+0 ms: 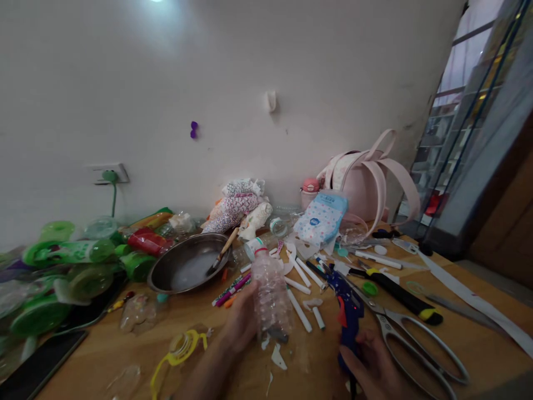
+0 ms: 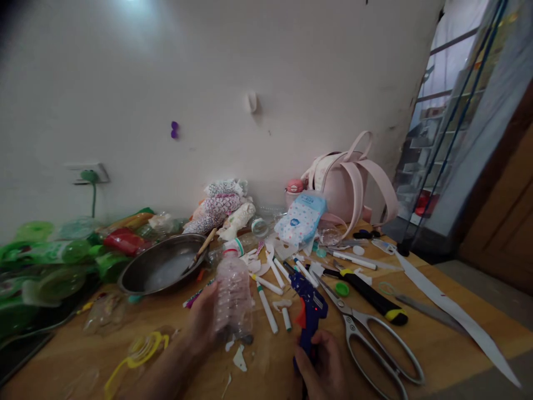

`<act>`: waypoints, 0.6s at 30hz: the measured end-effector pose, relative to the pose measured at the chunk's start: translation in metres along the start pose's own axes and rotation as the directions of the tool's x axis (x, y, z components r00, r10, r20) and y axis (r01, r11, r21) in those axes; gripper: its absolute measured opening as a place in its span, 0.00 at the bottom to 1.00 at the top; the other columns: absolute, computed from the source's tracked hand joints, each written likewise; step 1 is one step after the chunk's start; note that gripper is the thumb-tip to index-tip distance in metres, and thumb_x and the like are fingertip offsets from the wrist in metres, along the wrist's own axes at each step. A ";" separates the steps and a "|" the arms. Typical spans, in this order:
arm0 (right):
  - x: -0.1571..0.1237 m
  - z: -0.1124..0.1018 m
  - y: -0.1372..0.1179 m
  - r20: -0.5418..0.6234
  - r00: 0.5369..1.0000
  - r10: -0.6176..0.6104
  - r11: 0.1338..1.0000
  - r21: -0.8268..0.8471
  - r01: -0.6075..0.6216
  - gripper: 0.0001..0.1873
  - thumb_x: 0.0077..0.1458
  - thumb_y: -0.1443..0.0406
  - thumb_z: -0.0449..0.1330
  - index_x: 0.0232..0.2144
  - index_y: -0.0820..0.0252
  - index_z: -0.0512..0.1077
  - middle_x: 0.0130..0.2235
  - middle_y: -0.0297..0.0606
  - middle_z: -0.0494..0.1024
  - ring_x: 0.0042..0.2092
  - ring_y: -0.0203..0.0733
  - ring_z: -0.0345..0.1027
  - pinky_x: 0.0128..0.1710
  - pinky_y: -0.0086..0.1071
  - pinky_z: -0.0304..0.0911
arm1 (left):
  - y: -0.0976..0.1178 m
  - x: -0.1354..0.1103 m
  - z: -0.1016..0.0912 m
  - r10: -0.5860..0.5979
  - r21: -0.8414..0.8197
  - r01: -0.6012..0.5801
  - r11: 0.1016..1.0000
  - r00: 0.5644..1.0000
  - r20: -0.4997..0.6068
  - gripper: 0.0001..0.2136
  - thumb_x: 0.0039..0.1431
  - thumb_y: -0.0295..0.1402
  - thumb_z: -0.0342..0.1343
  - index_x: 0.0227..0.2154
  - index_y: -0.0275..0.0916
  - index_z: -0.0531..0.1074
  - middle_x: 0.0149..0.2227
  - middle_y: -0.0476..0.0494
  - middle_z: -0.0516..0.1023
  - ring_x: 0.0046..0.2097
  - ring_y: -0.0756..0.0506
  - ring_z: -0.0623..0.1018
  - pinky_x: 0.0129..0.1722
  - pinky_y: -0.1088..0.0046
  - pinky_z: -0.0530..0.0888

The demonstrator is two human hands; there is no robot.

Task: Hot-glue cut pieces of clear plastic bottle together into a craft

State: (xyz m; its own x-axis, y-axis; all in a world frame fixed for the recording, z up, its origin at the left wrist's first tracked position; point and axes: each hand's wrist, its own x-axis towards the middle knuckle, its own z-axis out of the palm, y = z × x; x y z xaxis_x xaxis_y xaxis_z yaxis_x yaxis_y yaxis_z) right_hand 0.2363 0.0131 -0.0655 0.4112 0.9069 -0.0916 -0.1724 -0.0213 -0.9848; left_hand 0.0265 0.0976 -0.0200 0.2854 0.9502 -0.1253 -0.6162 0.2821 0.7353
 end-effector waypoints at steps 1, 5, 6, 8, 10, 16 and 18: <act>-0.001 0.004 -0.002 -0.003 1.000 -0.007 0.998 0.062 0.007 0.24 0.34 0.51 0.72 0.28 0.53 0.67 0.28 0.32 0.80 0.29 0.42 0.73 0.28 0.30 0.68 | 0.000 -0.002 0.001 -0.013 -0.005 0.013 1.000 1.000 0.008 0.20 0.40 0.48 0.68 0.31 0.37 0.80 0.28 0.41 0.83 0.41 0.35 0.81 0.51 0.57 0.72; -0.002 0.016 -0.015 -0.009 1.000 0.024 0.983 0.182 -0.022 0.30 0.25 0.57 0.77 0.33 0.55 0.69 0.25 0.28 0.78 0.26 0.37 0.69 0.25 0.26 0.63 | 0.000 -0.006 0.004 -0.035 -0.041 0.037 0.999 0.999 0.038 0.21 0.37 0.51 0.69 0.26 0.37 0.80 0.25 0.41 0.82 0.37 0.35 0.82 0.47 0.57 0.74; -0.002 0.017 -0.018 0.021 0.997 0.070 0.979 0.191 -0.072 0.30 0.25 0.57 0.77 0.33 0.57 0.72 0.24 0.28 0.77 0.26 0.36 0.68 0.25 0.25 0.62 | 0.000 -0.006 0.004 -0.021 -0.057 0.023 0.998 0.999 0.033 0.20 0.36 0.50 0.70 0.25 0.38 0.80 0.24 0.43 0.82 0.35 0.37 0.82 0.46 0.58 0.74; -0.003 0.016 -0.023 0.121 0.967 0.223 0.946 0.211 -0.245 0.25 0.27 0.56 0.77 0.29 0.59 0.75 0.22 0.28 0.75 0.24 0.34 0.67 0.24 0.24 0.61 | -0.002 -0.004 0.004 0.033 -0.091 -0.032 0.995 0.999 0.005 0.19 0.34 0.48 0.71 0.26 0.39 0.80 0.24 0.46 0.82 0.31 0.40 0.81 0.45 0.59 0.75; -0.002 0.013 -0.024 0.236 0.896 0.376 0.867 0.252 -0.430 0.21 0.29 0.55 0.77 0.25 0.59 0.75 0.20 0.29 0.74 0.22 0.33 0.65 0.22 0.23 0.59 | -0.003 -0.001 0.002 0.090 -0.115 -0.092 0.989 0.996 -0.021 0.17 0.35 0.45 0.71 0.29 0.41 0.80 0.27 0.48 0.83 0.32 0.41 0.81 0.48 0.59 0.74; 0.005 0.010 -0.004 0.365 0.896 0.253 0.864 0.332 -0.379 0.19 0.41 0.53 0.73 0.19 0.59 0.72 0.17 0.29 0.70 0.20 0.31 0.61 0.21 0.23 0.56 | -0.005 0.007 -0.008 0.232 -0.054 -0.235 0.970 0.971 -0.059 0.15 0.42 0.35 0.66 0.37 0.44 0.79 0.44 0.48 0.83 0.57 0.39 0.73 0.65 0.58 0.56; 0.008 0.012 0.006 0.394 0.901 0.179 0.872 0.360 -0.331 0.19 0.41 0.52 0.73 0.24 0.59 0.75 0.18 0.27 0.68 0.21 0.30 0.60 0.21 0.23 0.55 | -0.006 0.010 -0.010 0.211 -0.036 -0.214 0.976 0.974 -0.083 0.13 0.46 0.37 0.65 0.36 0.44 0.79 0.41 0.48 0.83 0.56 0.39 0.74 0.65 0.57 0.57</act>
State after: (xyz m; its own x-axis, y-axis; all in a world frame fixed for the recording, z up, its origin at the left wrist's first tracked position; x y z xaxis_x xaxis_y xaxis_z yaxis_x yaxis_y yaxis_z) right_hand 0.2280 0.0249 -0.0702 -0.0131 0.9796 -0.2003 -0.6088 -0.1667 -0.7756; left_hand 0.0253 0.1065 -0.0324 0.0873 0.9959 -0.0221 -0.6893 0.0764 0.7204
